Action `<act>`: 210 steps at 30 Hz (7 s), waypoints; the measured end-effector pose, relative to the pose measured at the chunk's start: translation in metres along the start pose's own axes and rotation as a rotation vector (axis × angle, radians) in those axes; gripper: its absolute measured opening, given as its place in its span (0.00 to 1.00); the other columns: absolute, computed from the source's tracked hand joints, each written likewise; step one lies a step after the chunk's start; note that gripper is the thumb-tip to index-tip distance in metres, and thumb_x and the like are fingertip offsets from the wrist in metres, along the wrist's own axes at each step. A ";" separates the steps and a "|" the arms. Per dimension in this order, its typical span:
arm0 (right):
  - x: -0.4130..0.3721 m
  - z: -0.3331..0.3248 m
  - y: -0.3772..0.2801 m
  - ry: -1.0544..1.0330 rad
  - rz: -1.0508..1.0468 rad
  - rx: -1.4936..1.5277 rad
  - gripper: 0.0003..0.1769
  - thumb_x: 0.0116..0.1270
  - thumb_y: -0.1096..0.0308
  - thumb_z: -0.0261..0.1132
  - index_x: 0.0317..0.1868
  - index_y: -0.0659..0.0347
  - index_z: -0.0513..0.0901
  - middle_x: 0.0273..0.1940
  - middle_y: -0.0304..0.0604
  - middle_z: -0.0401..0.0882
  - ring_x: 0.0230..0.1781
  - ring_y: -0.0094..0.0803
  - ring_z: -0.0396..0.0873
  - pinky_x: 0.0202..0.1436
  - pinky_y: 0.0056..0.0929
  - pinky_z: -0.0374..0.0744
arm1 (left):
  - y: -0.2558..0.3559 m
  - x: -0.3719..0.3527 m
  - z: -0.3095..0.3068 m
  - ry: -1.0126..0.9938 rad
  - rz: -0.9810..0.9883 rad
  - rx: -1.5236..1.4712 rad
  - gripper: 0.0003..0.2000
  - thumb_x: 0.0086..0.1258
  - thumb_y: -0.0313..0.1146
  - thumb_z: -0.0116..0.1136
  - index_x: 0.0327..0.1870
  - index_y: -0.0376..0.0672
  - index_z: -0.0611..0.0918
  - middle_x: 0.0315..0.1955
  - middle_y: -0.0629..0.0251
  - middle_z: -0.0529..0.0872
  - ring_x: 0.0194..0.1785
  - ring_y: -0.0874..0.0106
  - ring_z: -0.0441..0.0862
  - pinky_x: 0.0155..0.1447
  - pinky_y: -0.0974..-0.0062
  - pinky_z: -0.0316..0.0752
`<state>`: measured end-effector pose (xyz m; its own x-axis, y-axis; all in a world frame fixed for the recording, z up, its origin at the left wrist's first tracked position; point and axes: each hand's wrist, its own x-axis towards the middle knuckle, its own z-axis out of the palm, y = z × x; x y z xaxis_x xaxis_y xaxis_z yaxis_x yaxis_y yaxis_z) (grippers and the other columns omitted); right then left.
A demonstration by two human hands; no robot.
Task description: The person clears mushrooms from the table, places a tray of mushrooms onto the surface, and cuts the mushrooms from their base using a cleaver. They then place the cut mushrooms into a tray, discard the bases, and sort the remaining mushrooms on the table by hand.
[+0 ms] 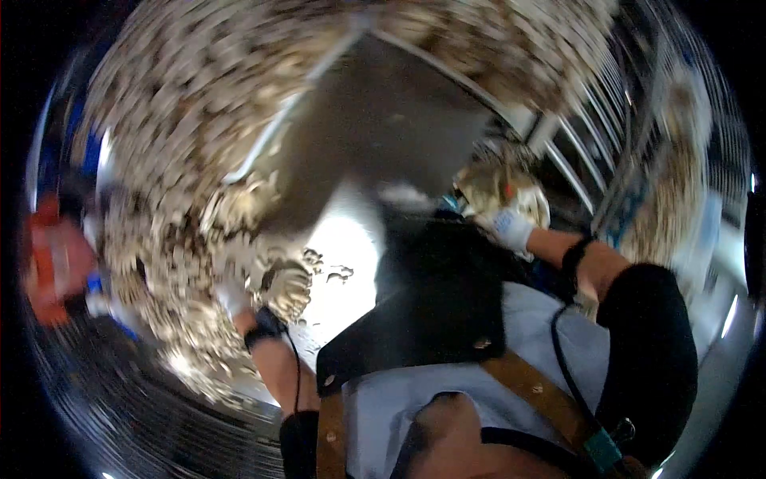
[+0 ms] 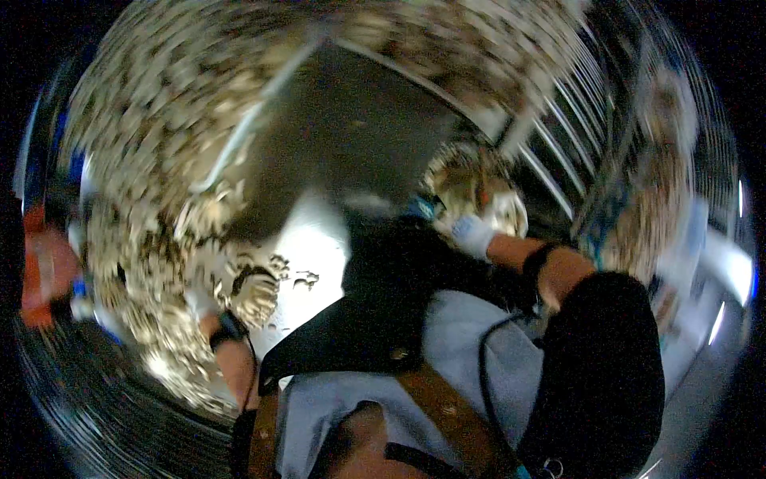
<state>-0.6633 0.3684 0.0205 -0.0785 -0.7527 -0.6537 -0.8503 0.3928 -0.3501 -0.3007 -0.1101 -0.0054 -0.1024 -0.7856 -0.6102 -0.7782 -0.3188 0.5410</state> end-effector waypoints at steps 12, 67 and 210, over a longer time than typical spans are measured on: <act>-0.087 0.095 -0.052 0.149 0.214 0.412 0.13 0.59 0.70 0.55 0.46 0.59 0.71 0.35 0.49 0.75 0.37 0.46 0.79 0.38 0.42 0.77 | 0.187 -0.248 0.301 -1.546 0.202 0.077 0.27 0.63 0.30 0.61 0.62 0.35 0.66 0.50 0.57 0.78 0.49 0.73 0.78 0.50 0.80 0.75; 0.279 -0.096 -0.249 -0.066 -0.157 -0.142 0.17 0.64 0.70 0.52 0.53 0.65 0.65 0.44 0.55 0.77 0.39 0.43 0.82 0.36 0.36 0.81 | -0.016 0.006 0.147 0.170 0.601 0.616 0.45 0.50 0.45 0.66 0.66 0.34 0.57 0.64 0.43 0.58 0.67 0.48 0.55 0.70 0.55 0.50; 0.374 0.129 -0.433 0.235 -0.619 1.595 0.28 0.71 0.58 0.51 0.67 0.61 0.60 0.64 0.44 0.64 0.61 0.35 0.66 0.61 0.34 0.69 | -0.273 -0.045 -0.121 0.151 0.818 -0.336 0.46 0.57 0.43 0.65 0.71 0.42 0.48 0.67 0.36 0.51 0.71 0.51 0.50 0.72 0.67 0.50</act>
<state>-0.2575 -0.0157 -0.1588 -0.1570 -0.9799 -0.1227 0.5204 0.0235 -0.8536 -0.0086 -0.0523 -0.0554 -0.4442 -0.8891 0.1103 -0.2732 0.2517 0.9284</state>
